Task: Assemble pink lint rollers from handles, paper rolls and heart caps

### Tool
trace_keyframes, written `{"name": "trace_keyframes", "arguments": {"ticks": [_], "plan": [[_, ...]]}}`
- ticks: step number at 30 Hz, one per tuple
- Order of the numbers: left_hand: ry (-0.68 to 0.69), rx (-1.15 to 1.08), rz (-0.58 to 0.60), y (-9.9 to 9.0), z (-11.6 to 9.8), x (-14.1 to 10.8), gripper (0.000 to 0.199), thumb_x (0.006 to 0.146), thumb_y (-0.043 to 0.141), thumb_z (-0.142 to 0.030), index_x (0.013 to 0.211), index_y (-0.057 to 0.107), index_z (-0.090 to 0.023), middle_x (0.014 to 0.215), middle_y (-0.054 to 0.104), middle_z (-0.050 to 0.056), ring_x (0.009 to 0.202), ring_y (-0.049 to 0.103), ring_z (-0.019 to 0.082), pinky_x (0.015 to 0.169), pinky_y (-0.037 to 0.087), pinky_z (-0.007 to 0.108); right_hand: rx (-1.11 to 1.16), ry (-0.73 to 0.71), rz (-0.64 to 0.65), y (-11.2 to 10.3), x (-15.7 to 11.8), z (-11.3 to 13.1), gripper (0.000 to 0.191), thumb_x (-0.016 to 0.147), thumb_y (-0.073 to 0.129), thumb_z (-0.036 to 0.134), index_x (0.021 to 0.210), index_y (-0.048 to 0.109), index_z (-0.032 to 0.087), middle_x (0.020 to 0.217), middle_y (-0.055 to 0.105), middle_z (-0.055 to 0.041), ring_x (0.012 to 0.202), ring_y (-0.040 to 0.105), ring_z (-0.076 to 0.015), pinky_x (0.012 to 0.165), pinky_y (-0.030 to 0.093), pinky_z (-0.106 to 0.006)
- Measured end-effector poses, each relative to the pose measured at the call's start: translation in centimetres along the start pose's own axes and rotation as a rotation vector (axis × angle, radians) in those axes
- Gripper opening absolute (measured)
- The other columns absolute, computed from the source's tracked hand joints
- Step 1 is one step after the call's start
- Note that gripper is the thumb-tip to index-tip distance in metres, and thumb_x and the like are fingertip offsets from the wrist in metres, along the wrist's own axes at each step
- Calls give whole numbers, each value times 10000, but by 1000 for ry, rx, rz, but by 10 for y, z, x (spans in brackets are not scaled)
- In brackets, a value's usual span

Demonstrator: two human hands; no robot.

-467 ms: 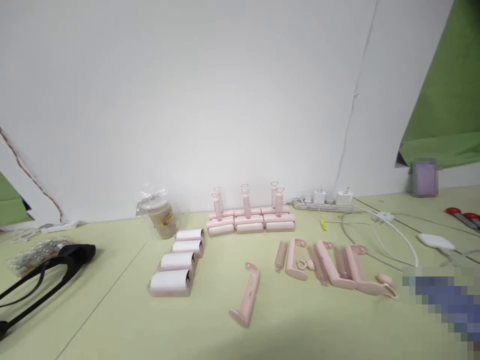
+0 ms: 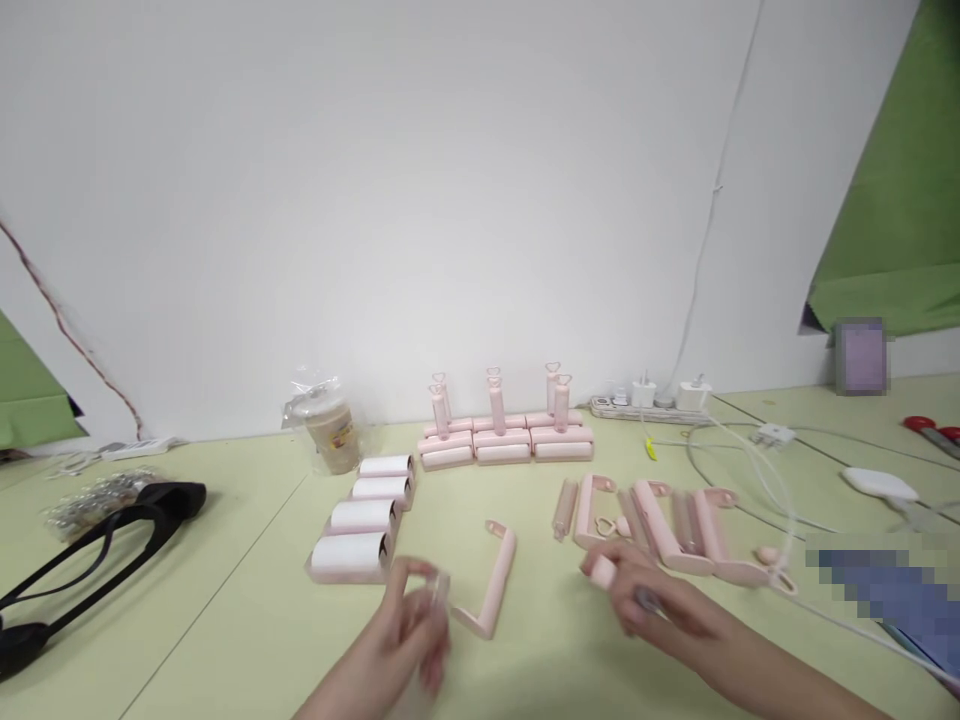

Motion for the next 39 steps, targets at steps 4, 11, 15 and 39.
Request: {"name": "trace_keyframes", "arguments": {"ticks": [4,11,15,39], "plan": [[36,9,-141,3,3,61,450,689,507,-575,921,383,-211,767,423,-45,529,538,96,568,424,261,160,38,-13,20,30,-7,330,869,368,484,773,553,227,1097,500,-64,1185,353,-217,942,332,-358],[44,194,-216,7,38,86,447,709,499,-535,907,504,-135,611,443,-41,604,497,155,590,386,271,239,18,-179,2,30,-17,344,850,398,499,965,609,254,1270,403,-76,1210,342,-245,920,379,-381],[81,311,-251,10,38,83,454,741,472,-503,968,532,-115,825,505,43,770,498,193,736,383,313,279,-6,-315,-20,28,-12,340,859,389,483,926,608,231,1099,545,-77,1114,445,-239,919,381,-381],[199,808,213,99,-1,74,1001,420,651,-701,1302,291,-394,1469,-47,62,1293,-71,413,998,75,593,-962,66,109,7,15,-39,149,746,463,94,837,553,172,751,667,-58,673,613,-243,494,243,-250]]}}
Point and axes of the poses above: each hand's wrist, its own x-axis towards the middle knuckle, its own y-axis out of the palm, z = x × y, the point moved 7 cm from there along x, towards the middle knuckle
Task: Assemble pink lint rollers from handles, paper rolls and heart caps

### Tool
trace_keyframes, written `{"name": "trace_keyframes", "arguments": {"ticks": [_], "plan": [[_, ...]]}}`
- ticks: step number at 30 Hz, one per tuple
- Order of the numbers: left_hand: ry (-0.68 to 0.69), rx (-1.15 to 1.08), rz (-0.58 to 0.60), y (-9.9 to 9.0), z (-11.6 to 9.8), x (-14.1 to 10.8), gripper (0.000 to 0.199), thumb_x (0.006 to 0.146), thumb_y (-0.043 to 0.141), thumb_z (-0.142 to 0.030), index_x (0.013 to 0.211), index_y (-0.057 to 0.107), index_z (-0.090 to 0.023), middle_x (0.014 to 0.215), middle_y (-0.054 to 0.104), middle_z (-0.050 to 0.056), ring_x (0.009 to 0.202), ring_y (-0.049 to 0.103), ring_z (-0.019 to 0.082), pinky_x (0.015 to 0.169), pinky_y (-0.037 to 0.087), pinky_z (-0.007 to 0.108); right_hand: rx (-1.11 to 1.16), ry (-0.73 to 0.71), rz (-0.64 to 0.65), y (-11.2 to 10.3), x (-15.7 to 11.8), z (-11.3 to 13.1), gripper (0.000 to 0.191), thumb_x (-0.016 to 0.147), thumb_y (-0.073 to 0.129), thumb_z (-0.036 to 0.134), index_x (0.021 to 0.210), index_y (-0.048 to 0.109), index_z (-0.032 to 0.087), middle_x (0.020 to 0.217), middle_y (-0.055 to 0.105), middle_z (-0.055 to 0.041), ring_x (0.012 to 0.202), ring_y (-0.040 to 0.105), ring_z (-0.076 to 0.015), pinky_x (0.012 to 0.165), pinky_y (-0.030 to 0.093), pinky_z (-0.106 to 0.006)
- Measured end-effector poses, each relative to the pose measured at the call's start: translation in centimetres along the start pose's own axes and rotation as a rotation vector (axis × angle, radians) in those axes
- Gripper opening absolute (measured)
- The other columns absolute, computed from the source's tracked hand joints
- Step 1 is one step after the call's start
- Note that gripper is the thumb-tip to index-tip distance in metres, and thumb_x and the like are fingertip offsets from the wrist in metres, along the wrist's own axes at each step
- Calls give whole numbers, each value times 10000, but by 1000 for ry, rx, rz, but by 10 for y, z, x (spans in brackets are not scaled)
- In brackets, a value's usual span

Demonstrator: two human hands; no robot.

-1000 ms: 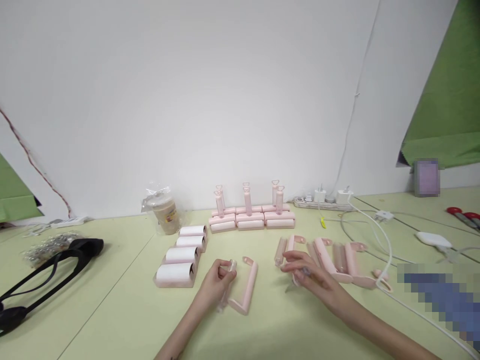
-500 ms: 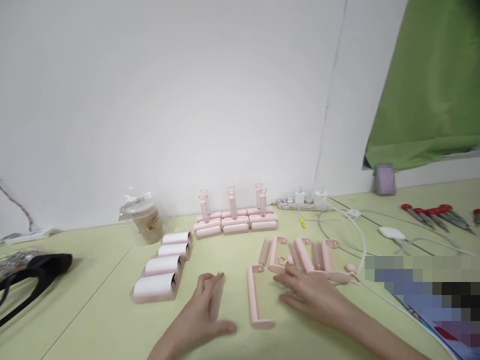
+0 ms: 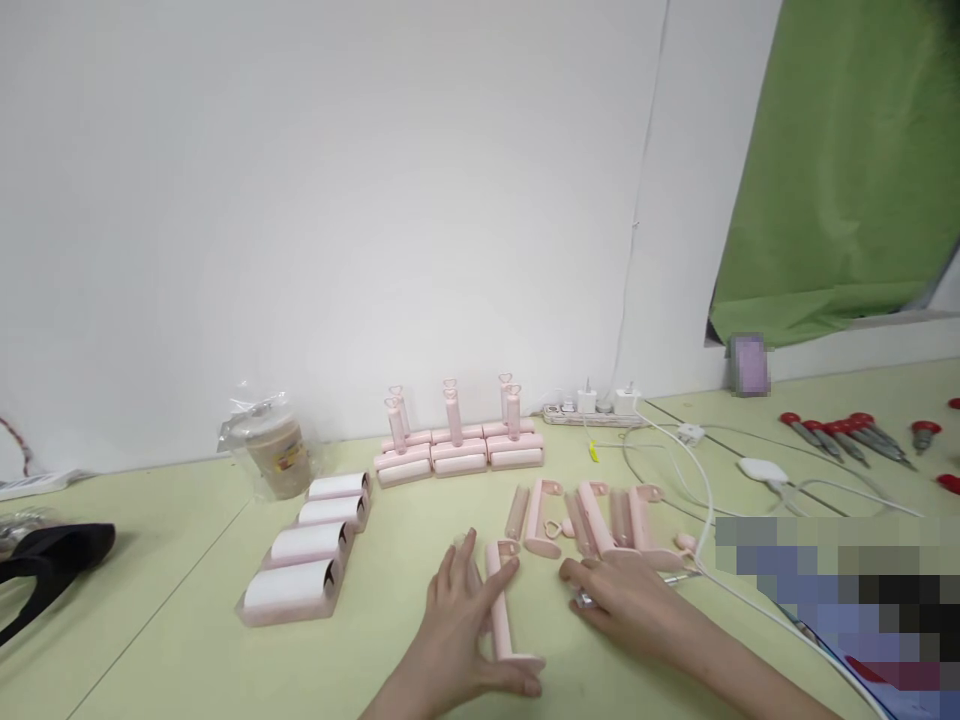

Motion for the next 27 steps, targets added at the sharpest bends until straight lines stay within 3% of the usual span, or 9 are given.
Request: {"name": "trace_keyframes", "arguments": {"ticks": [3,7,10,13,17,22,27], "plan": [[64,-46,-10,0,-1,-2,747,566,621,-636,1227,432,-344,1466,61,81,1316,59,345,1024,170,507,7,-2,6,0,0,-2,163,754,446,72,815,555,177,738,664,-49,665,608,-231,489,218,-247],[-4,-52,-71,-8,18,-7,647,633,613,-560,1173,477,-230,1446,126,140,1312,142,298,1015,257,423,13,57,20,-1,-1,-10,187,736,422,40,728,558,168,692,656,-56,620,605,-219,462,172,-247],[-60,-50,-95,-18,37,0,724,683,536,-594,1272,371,-207,1452,90,144,1326,83,282,1037,210,431,14,110,31,-2,-2,-17,193,712,420,37,707,561,169,664,658,-58,594,613,-220,438,135,-248],[-25,-65,-96,-26,42,24,876,698,496,-615,1363,178,-142,1452,85,149,1331,40,264,1061,150,428,14,142,26,-2,-2,-21,183,727,420,75,724,572,178,664,665,-53,577,619,-223,424,135,-243],[105,-98,-33,-18,17,64,1028,613,576,-625,1366,147,-70,1448,109,158,1324,70,282,1073,141,403,11,158,4,-5,-3,-23,191,735,423,102,693,596,172,656,671,-69,557,618,-242,417,163,-245],[115,-86,-153,-1,-19,95,972,608,587,-567,1347,221,-54,1423,203,169,1313,108,305,1069,116,418,51,165,-60,-33,6,-32,222,751,422,112,680,610,205,610,652,-22,573,609,-217,466,256,-245],[-11,-87,-224,11,-31,106,969,582,589,-532,1360,198,-108,1432,184,152,1308,135,311,1038,112,471,141,352,-197,-69,69,-66,292,859,430,376,1053,545,192,788,651,-40,748,606,-199,611,413,-286]]}}
Point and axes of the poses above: each hand's wrist, its own x-axis towards the middle knuckle, its own y-axis out of the palm, z = x × y, the point moved 7 cm from there along x, towards the middle knuckle
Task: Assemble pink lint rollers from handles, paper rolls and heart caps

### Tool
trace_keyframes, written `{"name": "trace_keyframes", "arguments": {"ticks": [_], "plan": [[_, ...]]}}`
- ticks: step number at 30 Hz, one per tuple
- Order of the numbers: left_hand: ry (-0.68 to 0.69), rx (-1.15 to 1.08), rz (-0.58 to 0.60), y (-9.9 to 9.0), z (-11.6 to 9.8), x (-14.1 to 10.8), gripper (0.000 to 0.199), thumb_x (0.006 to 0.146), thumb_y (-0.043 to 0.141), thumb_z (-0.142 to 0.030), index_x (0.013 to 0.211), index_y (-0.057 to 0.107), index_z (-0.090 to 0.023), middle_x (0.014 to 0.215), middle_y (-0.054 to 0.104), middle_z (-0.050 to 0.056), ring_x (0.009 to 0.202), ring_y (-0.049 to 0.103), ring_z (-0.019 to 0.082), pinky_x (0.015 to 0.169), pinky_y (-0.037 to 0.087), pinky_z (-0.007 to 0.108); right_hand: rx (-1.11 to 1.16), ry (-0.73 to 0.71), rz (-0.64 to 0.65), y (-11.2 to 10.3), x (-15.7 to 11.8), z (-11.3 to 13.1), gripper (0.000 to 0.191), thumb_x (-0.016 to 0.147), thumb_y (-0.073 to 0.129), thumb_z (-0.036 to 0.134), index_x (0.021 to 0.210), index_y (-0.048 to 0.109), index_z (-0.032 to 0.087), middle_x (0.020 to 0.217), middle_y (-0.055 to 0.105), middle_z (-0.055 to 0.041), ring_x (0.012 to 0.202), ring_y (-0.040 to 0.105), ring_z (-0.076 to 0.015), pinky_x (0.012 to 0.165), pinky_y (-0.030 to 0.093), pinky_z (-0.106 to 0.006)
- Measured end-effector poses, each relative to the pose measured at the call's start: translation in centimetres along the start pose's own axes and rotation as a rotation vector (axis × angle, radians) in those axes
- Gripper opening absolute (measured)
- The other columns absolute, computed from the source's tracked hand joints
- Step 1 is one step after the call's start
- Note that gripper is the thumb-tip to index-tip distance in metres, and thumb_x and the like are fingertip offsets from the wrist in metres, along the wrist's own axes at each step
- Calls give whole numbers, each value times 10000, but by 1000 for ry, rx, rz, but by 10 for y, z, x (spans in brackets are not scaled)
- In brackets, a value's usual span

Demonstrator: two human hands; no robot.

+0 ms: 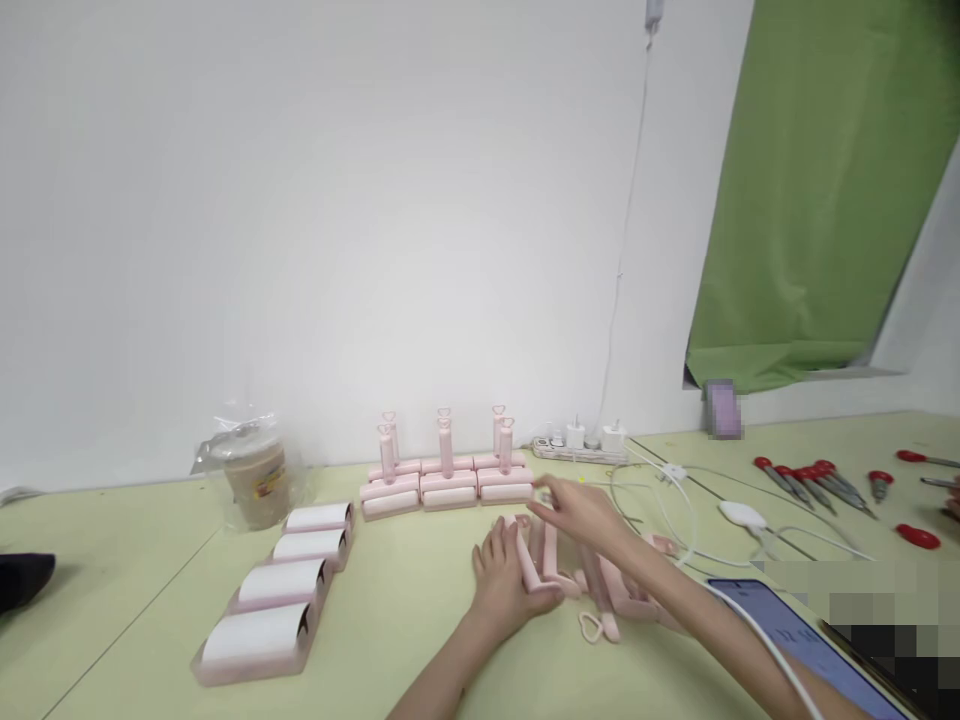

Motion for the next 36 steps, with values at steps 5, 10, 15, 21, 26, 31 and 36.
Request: {"name": "trace_keyframes", "arguments": {"ticks": [5,10,15,21,26,31,36], "plan": [[14,-64,-86,-6,11,-10,1029,546,629,-498,1356,166,-66,1440,142,162,1319,75,305,1047,97,439,89,175,-61,16,70,0,302,868,481,361,1071,522,141,1025,569,-62,862,571,-174,750,466,-379],[53,-213,-254,-42,33,-47,810,699,549,-421,1320,172,-62,1404,200,192,1298,163,271,1048,155,418,216,190,-156,12,73,3,259,871,480,349,1004,546,137,952,585,-46,807,576,-158,717,474,-355],[64,-403,-388,-76,39,-91,652,782,487,-349,1302,135,-175,1388,195,146,1291,177,253,1039,185,448,376,40,-298,-27,22,16,262,867,420,393,994,492,176,821,582,-7,725,562,-147,647,429,-274],[16,-590,-108,-61,45,-117,851,640,653,-263,1295,113,-215,1343,246,119,1248,263,256,1025,230,393,493,-186,-125,-11,-66,62,210,799,479,391,766,539,193,615,575,21,537,524,-132,456,346,-206],[18,-614,103,-42,56,-122,688,655,643,-222,1227,262,-200,1118,483,74,1011,498,208,909,367,333,463,-307,-176,2,-98,87,220,774,517,342,623,518,183,521,554,21,480,517,-130,483,366,-230],[39,-596,45,-54,72,-109,522,704,602,-272,1163,366,-192,1118,525,78,1053,476,234,925,351,356,700,-280,-416,-33,-103,66,112,781,522,286,739,579,200,717,650,-20,625,610,-159,523,462,-234],[-61,-556,-253,-87,88,-110,869,566,711,-409,1279,258,-204,1342,285,128,1198,311,299,991,248,421,772,-530,-669,-66,-133,61,290,732,547,152,1002,506,248,828,658,-15,773,641,-175,626,516,-226]]}}
Point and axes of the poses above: each hand's wrist, its own x-axis towards the middle knuckle, its own y-axis out of the palm, z = x × y, the point moved 7 cm from there along x, towards the middle knuckle
